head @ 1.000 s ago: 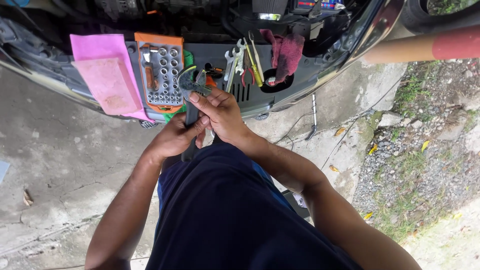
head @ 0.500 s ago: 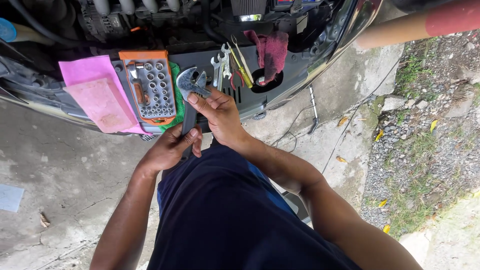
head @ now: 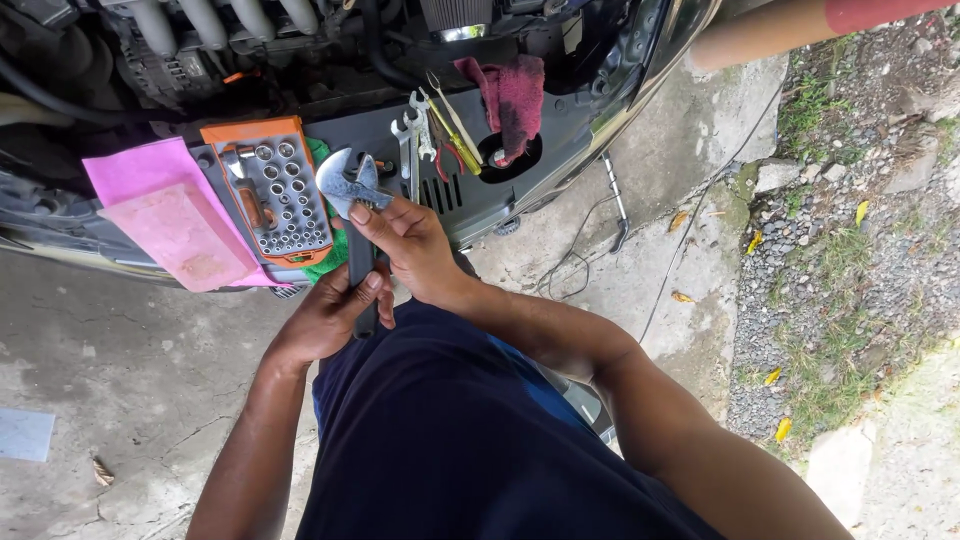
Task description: Tightening the terminal connections on a car battery using an adjustable wrench.
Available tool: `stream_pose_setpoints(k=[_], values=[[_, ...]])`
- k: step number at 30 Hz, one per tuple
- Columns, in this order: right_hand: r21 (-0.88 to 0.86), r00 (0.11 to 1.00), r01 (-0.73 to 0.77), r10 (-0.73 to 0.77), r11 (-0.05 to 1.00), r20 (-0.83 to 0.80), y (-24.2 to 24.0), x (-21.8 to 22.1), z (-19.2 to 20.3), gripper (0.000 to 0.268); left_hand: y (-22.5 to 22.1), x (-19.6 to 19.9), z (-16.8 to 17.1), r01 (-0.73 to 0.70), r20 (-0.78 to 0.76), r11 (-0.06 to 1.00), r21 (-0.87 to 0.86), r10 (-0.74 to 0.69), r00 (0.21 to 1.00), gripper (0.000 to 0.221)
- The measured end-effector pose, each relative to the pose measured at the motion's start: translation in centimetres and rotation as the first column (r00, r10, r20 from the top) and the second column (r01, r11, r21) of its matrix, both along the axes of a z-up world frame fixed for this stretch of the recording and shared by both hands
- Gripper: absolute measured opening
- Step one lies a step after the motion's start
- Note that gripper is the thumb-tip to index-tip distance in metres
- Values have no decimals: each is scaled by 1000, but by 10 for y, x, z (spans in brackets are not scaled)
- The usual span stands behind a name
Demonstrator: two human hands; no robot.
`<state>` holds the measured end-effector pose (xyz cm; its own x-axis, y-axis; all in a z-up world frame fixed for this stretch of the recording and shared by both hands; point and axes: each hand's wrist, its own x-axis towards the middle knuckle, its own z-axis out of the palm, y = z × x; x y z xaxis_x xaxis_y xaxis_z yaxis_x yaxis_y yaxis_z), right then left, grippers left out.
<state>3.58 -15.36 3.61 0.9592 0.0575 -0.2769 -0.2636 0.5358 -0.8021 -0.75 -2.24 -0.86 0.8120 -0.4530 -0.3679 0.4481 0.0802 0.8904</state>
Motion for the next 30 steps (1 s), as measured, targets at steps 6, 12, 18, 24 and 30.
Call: stream_pose_setpoints(k=[6,12,18,24,30], values=[[31,990,-46,50,998,-133,5,2,3,22,-8,7,14,-16,26,1000,16,15,1000,23],[54,987,0,9,999,-163,2,12,24,26,-14,12,24,-41,56,999,16,40,998,22],[88,994,76,-69,993,-88,2,20,0,23,-19,19,34,-41,62,998,43,38,997,23],[222,991,133,-136,966,-2,-13,29,-30,27,-20,23,53,20,85,992,127,-31,996,28],[243,986,131,-152,961,66,-8,24,-39,31,-22,16,30,104,-1,991,86,-104,995,27]])
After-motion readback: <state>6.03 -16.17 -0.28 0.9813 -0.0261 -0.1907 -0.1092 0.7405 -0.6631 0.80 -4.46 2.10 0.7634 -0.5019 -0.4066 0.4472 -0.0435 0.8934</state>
